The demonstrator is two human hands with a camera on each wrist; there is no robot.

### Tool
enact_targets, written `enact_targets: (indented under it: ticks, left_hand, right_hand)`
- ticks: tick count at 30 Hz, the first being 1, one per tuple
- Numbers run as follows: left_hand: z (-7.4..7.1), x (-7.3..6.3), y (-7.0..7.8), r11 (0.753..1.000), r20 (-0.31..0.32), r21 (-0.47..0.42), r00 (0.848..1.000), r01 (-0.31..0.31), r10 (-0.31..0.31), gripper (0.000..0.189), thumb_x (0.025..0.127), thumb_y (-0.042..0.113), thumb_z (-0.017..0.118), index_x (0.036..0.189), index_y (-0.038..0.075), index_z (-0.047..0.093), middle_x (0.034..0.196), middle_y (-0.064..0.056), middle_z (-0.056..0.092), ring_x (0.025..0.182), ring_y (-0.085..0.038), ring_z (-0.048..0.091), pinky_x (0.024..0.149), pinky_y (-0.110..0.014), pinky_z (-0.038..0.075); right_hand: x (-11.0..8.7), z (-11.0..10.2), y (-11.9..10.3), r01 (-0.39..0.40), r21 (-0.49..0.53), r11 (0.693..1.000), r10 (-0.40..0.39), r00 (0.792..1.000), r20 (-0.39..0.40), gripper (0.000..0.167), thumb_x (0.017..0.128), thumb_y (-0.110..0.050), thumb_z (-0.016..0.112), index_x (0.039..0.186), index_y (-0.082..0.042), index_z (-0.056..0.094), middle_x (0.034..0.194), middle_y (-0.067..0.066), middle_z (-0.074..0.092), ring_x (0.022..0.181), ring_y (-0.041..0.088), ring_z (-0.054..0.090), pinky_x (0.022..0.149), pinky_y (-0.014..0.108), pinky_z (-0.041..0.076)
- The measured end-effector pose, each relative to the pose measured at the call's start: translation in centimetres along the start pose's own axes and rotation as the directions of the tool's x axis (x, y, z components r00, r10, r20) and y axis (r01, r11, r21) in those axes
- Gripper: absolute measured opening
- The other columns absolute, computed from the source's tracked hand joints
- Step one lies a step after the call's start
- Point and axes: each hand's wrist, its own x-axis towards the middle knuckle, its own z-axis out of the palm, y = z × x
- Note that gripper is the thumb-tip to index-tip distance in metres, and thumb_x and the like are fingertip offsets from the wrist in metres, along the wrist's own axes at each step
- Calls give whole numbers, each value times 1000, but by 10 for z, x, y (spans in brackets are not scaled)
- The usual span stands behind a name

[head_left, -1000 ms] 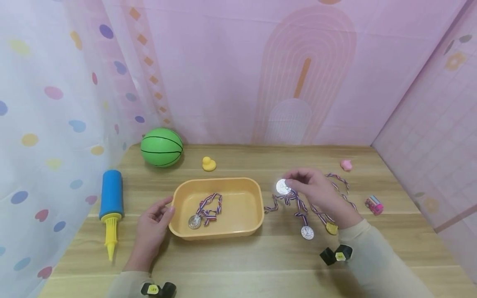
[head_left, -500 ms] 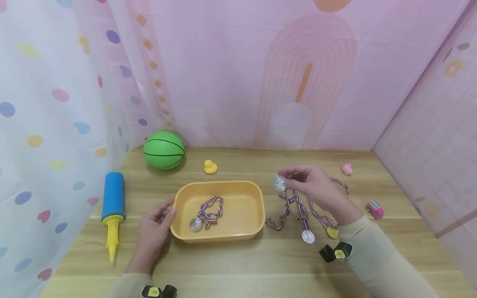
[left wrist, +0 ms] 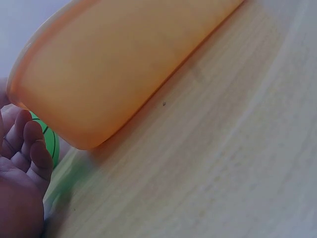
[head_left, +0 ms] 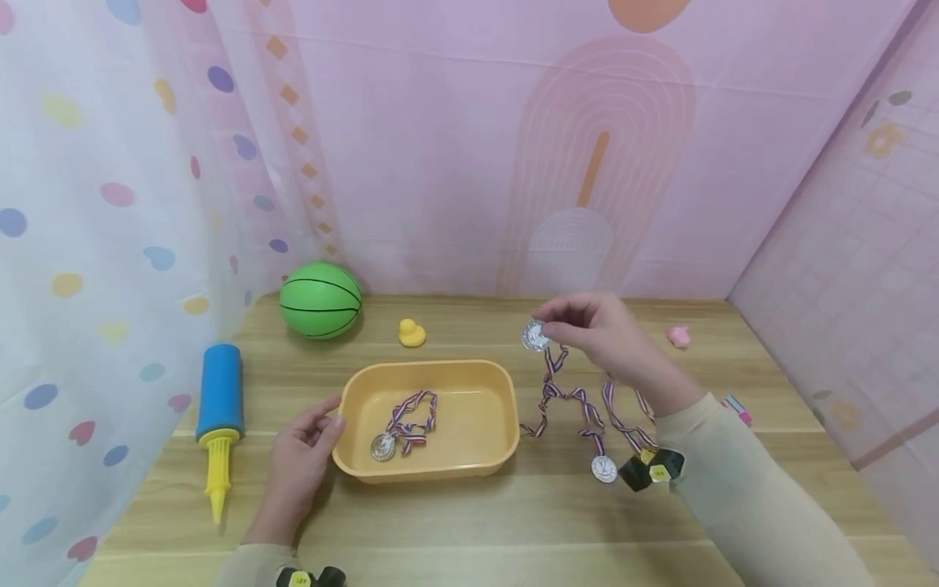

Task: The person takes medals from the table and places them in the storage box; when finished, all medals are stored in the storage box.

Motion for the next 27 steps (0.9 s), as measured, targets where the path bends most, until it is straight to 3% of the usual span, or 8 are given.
enact_targets:
  ticks: [10,19,27]
  left_hand:
    - [0,4,1,1000,10,26,1000,16,-16,44,95,31,61,132,8,57,90,-3,57,75,-10,52,60,-19,48]
    - [-1,1,1,1000,5,-13,1000,11,-11,43,94,25,63,131,4,57,84,0,57,69,-8,51,55,-18,46]
    - [-6,0,0,999,-4,-40,1000,10,-10,44,94,24,64,131,2,57,83,1,58,69,-8,52,56,-18,47]
  right_hand:
    - [22,-1,-42,73,-16,997,-72,996,50,17,89,-7,68,105,-3,71,97,9,68,84,19,60,72,26,52]
    - [40,3,-69,150,-5,989,-149,985,83,15,89,-4,68,102,0,72,92,10,70,74,18,60,62,23,50]
    - [55,15,-100,195,20,981,-196,972,127,15,90,-6,66,103,-4,72,92,10,70,72,22,62,67,32,54]
